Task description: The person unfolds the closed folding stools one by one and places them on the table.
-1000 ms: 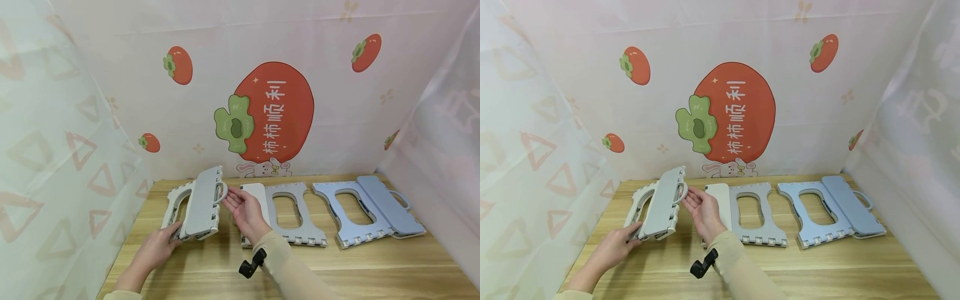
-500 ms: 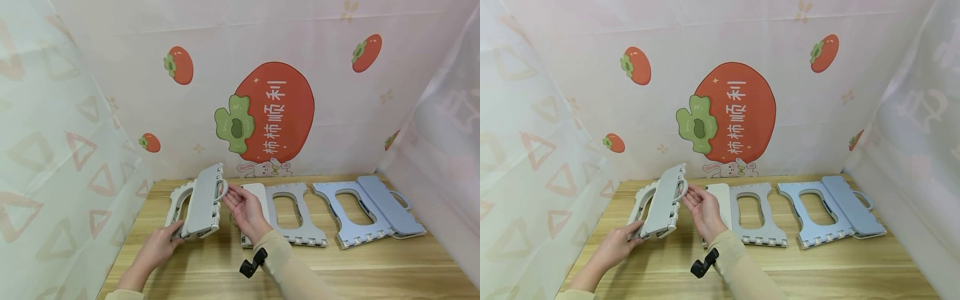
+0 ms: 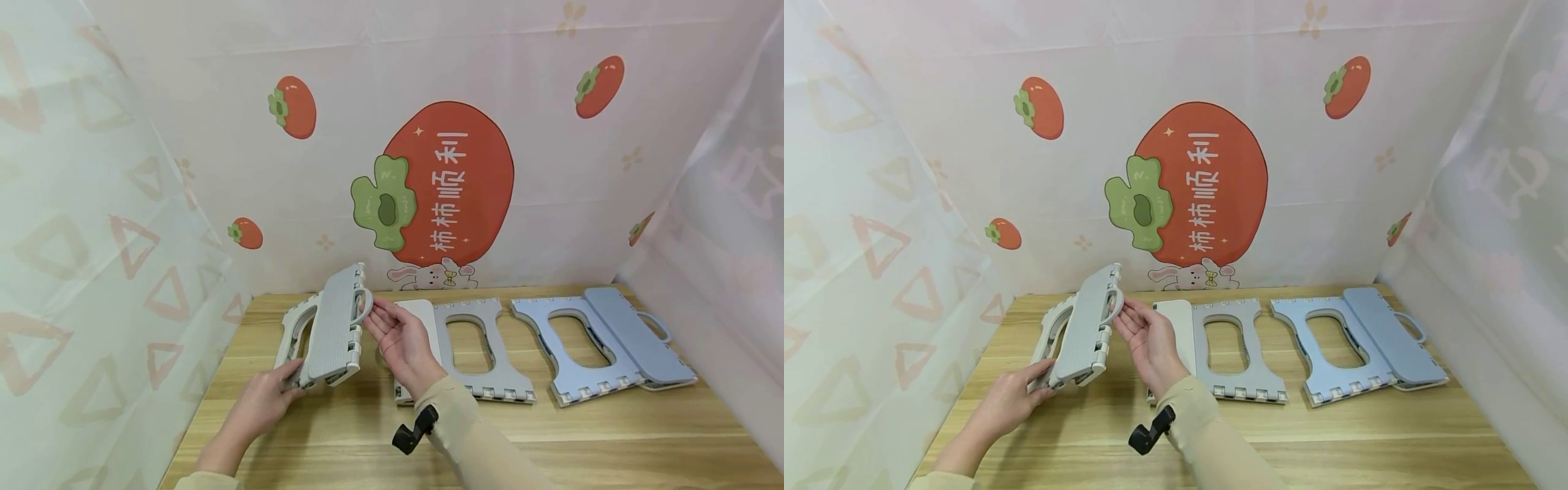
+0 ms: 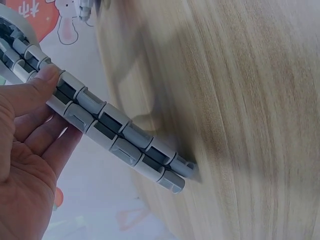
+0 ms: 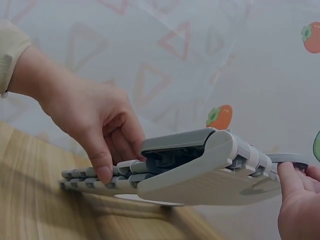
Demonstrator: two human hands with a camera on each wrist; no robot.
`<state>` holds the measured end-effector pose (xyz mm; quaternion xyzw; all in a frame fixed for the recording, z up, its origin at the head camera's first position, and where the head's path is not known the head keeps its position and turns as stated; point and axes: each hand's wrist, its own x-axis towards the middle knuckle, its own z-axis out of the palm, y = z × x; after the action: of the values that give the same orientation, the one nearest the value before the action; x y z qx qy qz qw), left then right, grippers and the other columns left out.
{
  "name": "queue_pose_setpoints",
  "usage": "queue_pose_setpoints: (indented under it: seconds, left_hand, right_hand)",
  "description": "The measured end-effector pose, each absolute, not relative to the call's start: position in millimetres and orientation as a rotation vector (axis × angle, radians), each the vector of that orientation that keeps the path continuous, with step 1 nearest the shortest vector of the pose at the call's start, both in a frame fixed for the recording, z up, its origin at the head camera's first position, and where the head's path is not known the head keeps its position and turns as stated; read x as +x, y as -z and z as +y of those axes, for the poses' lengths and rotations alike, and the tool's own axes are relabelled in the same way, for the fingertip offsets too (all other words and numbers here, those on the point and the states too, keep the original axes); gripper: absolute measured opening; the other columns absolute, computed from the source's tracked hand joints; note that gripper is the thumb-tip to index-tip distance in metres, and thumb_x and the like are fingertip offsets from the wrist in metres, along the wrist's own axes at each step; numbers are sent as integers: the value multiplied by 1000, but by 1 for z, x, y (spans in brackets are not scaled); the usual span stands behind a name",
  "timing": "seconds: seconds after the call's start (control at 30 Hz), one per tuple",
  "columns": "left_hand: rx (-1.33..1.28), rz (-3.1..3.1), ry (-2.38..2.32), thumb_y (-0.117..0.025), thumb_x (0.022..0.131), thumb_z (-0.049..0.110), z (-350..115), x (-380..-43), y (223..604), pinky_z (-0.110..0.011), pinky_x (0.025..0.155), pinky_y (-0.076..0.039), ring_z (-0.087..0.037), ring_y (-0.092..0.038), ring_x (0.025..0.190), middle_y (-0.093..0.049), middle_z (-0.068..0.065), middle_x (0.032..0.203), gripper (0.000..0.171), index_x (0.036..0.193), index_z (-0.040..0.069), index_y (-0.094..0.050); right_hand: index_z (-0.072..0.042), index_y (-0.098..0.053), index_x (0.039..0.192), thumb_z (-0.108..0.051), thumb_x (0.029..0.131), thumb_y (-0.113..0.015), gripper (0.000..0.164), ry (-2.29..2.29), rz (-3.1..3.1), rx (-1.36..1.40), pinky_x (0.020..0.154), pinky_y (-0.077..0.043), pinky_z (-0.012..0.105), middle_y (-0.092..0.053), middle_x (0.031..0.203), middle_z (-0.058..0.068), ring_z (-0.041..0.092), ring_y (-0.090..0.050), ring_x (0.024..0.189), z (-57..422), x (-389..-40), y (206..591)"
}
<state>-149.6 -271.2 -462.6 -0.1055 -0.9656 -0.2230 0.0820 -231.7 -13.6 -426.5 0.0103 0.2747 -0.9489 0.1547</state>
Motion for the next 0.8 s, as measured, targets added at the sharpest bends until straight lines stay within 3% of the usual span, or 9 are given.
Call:
queue_pose_setpoints:
  seconds: [0.37, 0.8]
  left_hand:
    - [-285, -2892, 749, -83, 84, 9, -269, -153, 461, -56, 91, -57, -41, -70, 108, -71, -27, 119, 55, 134, -3, -64]
    - [-260, -2866, 798, -84, 84, 10, -265, -151, 459, -55, 89, -58, -38, -70, 108, -72, -25, 119, 53, 133, 0, -66]
  right_hand:
    - [12, -47, 144, -10, 108, -41, 43, 2724, 782, 5, 106, -52, 37, -46, 152, 28, 34, -48, 140, -14, -233, 422]
    - [7, -48, 146, -11, 108, -41, 43, 2706, 815, -64, 108, -50, 37, -48, 152, 25, 32, -49, 140, -14, -230, 418]
